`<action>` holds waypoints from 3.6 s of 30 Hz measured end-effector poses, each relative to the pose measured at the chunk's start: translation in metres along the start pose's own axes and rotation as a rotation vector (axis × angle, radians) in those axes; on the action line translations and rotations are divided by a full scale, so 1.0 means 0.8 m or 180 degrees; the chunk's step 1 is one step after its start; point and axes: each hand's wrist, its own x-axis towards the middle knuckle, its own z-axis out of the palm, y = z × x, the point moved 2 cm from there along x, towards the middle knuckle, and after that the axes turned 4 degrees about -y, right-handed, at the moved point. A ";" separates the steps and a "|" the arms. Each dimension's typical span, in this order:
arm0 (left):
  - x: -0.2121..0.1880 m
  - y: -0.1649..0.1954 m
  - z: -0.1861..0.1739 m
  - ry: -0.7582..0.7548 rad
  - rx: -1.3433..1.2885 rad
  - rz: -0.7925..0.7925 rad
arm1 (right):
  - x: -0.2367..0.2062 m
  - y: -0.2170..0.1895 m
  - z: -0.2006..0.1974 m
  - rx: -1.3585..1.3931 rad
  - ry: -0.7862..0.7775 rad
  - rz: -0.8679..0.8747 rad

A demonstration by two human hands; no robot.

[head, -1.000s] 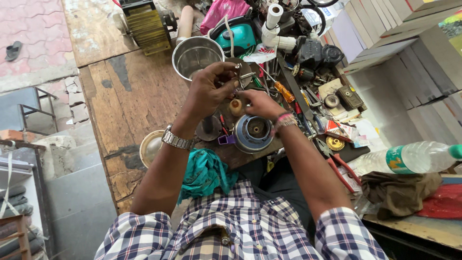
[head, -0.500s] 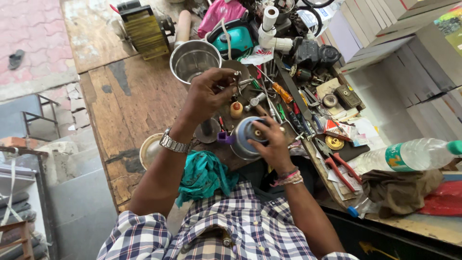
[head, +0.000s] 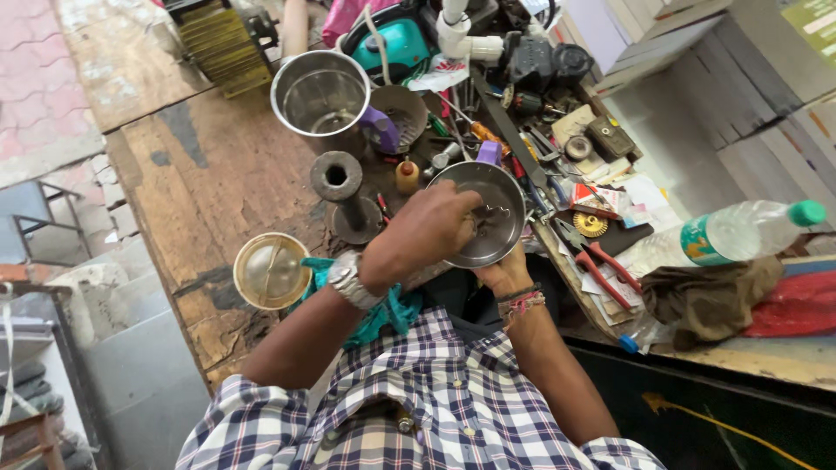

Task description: The person assembles a small kitchen appliance by inserting a metal blade into a stainless steel jar, securing the jar onto a blue base, and then inserting a metal rod into the base. The person uses a hammer to tap the rod into place and adjusts components by hand.

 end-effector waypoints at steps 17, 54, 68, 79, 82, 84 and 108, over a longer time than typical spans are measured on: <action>-0.008 -0.035 0.026 0.0001 0.0430 -0.0230 | 0.013 0.004 0.006 -0.0174 0.0033 -0.0341; -0.077 -0.114 0.111 0.0058 -0.5033 -0.0100 | -0.118 -0.101 0.263 -0.6153 -0.3064 -0.2956; -0.058 -0.108 0.088 -0.0301 -0.4778 0.0356 | -0.132 -0.113 0.288 -0.7020 -0.2269 -0.1349; -0.068 -0.125 0.090 -0.0188 -0.5061 -0.0007 | -0.093 -0.107 0.245 -0.6821 -0.1191 -0.0240; -0.074 -0.127 0.091 -0.0179 -0.5127 -0.0221 | -0.084 -0.101 0.229 -0.5965 0.0222 0.1005; -0.074 -0.126 0.088 -0.0152 -0.5106 -0.0231 | -0.082 -0.094 0.225 -0.4953 0.0462 0.1322; -0.070 -0.119 0.095 -0.0264 -0.6340 0.0238 | -0.116 -0.098 0.292 -0.7898 -0.3890 -0.2502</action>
